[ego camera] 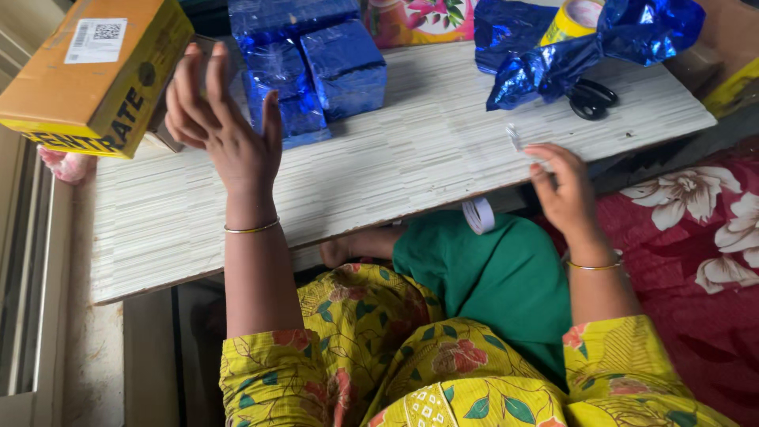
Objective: The person wraps a small cardboard box with blue metallic paper. They smooth the paper, fold the edges, and secure the package with clear tape and scissors. The wrapped box is placed on the table.
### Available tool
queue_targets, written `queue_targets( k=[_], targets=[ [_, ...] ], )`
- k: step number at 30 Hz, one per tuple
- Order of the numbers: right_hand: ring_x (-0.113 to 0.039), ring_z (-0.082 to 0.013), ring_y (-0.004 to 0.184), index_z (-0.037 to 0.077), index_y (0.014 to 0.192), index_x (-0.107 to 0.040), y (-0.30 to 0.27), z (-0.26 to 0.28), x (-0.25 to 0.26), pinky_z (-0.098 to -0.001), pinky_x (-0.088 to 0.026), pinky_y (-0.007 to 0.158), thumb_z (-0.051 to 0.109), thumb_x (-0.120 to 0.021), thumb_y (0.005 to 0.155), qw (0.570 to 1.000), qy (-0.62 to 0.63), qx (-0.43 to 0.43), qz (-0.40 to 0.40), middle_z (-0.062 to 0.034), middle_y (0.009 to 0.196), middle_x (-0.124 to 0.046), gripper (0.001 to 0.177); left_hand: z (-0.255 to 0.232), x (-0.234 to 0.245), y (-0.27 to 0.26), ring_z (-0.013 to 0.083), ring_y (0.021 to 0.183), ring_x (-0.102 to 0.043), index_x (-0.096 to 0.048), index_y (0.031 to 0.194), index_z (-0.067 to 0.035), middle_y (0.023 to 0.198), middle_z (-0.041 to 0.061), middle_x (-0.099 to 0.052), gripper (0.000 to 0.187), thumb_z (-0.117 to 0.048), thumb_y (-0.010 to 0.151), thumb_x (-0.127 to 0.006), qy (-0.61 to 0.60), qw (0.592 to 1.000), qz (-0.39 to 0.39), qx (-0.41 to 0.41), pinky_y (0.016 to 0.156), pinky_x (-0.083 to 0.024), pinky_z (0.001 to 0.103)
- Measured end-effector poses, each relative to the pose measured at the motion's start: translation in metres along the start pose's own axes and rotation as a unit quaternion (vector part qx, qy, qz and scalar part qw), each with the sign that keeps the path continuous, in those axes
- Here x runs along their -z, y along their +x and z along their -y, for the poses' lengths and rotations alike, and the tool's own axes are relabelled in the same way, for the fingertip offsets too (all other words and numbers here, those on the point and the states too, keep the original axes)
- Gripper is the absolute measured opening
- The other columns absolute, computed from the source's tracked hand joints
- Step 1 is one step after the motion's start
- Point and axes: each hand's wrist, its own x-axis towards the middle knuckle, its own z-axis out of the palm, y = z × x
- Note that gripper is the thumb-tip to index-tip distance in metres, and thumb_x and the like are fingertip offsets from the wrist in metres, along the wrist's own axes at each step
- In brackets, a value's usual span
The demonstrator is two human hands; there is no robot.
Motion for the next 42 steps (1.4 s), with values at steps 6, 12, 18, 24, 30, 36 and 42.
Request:
queue_targets(
  k=[6, 12, 18, 24, 30, 36, 42],
  targets=[
    [-0.060, -0.0302, 0.127, 0.012, 0.130, -0.068, -0.006, -0.005, -0.015, -0.0435, -0.041, 0.111, 0.027, -0.057, 0.110, 0.999, -0.042, -0.006, -0.026, -0.0067, 0.136, -0.068, 0.028, -0.116, 0.010, -0.053, 0.0268, 0.149, -0.036, -0.060, 0.141, -0.023, 0.153, 0.000, -0.050, 0.046, -0.041, 0.100, -0.071, -0.136, 0.973, 0.168, -0.082, 0.121, -0.022, 0.049],
    [-0.060, -0.0327, 0.106, 0.019, 0.131, -0.071, 0.009, -0.017, -0.016, -0.0465, -0.045, 0.096, 0.034, -0.073, 0.095, 0.990, -0.129, -0.050, -0.023, -0.0049, 0.118, -0.071, 0.038, -0.188, 0.008, -0.111, 0.0289, 0.148, -0.041, -0.053, 0.151, -0.019, 0.158, 0.008, -0.047, 0.059, -0.052, 0.103, -0.054, -0.085, 0.952, 0.271, -0.116, 0.120, -0.030, 0.052],
    [-0.071, -0.0242, 0.086, 0.018, 0.101, -0.073, 0.038, -0.085, -0.032, -0.0390, -0.055, 0.076, 0.039, -0.079, 0.089, 0.985, -0.005, -0.153, 0.075, -0.0041, 0.101, -0.070, 0.025, -0.175, 0.000, -0.118, 0.0262, 0.146, -0.042, -0.052, 0.150, -0.019, 0.157, 0.007, -0.048, 0.063, -0.058, 0.100, -0.052, -0.092, 0.946, 0.285, -0.126, 0.119, -0.030, 0.050],
    [-0.066, -0.0192, 0.084, 0.012, 0.103, -0.071, 0.034, -0.129, -0.053, -0.0358, -0.052, 0.075, 0.031, -0.077, 0.099, 0.981, 0.088, -0.174, -0.016, -0.0018, 0.096, -0.070, 0.020, -0.175, 0.002, -0.126, 0.0232, 0.149, -0.038, -0.048, 0.153, -0.023, 0.159, 0.001, -0.045, 0.069, -0.061, 0.096, -0.058, -0.090, 0.938, 0.325, -0.085, 0.121, -0.027, 0.049],
    [-0.060, -0.0114, 0.117, 0.012, 0.115, -0.060, -0.001, -0.125, 0.007, -0.0311, -0.051, 0.105, 0.017, -0.067, 0.102, 0.881, 0.441, -0.170, 0.023, 0.0016, 0.119, -0.064, 0.016, -0.181, 0.007, -0.139, 0.0314, 0.149, -0.033, -0.043, 0.155, -0.018, 0.161, 0.006, -0.040, 0.093, -0.063, 0.079, -0.074, -0.049, 0.941, 0.325, -0.081, 0.119, -0.026, 0.055],
    [-0.061, -0.0285, 0.123, 0.005, 0.121, -0.070, -0.013, -0.071, 0.048, -0.0401, -0.047, 0.106, 0.006, -0.075, 0.093, 0.975, 0.079, 0.150, 0.143, -0.0129, 0.128, -0.068, 0.029, -0.240, -0.014, -0.132, 0.0545, 0.139, -0.036, -0.038, 0.153, -0.002, 0.158, 0.022, -0.036, 0.091, -0.054, 0.084, -0.068, 0.140, 0.899, 0.415, -0.030, 0.106, -0.033, 0.070],
    [-0.068, -0.0265, 0.107, 0.007, 0.105, -0.076, -0.010, -0.052, 0.036, -0.0371, -0.054, 0.094, 0.005, -0.075, 0.097, 0.995, 0.050, 0.071, 0.053, -0.0093, 0.105, -0.072, 0.008, -0.257, -0.017, -0.136, 0.0584, 0.132, -0.047, -0.041, 0.150, 0.003, 0.154, 0.029, -0.040, 0.066, -0.034, 0.096, -0.050, 0.260, 0.895, 0.356, -0.066, 0.102, -0.041, 0.068]
  ],
)
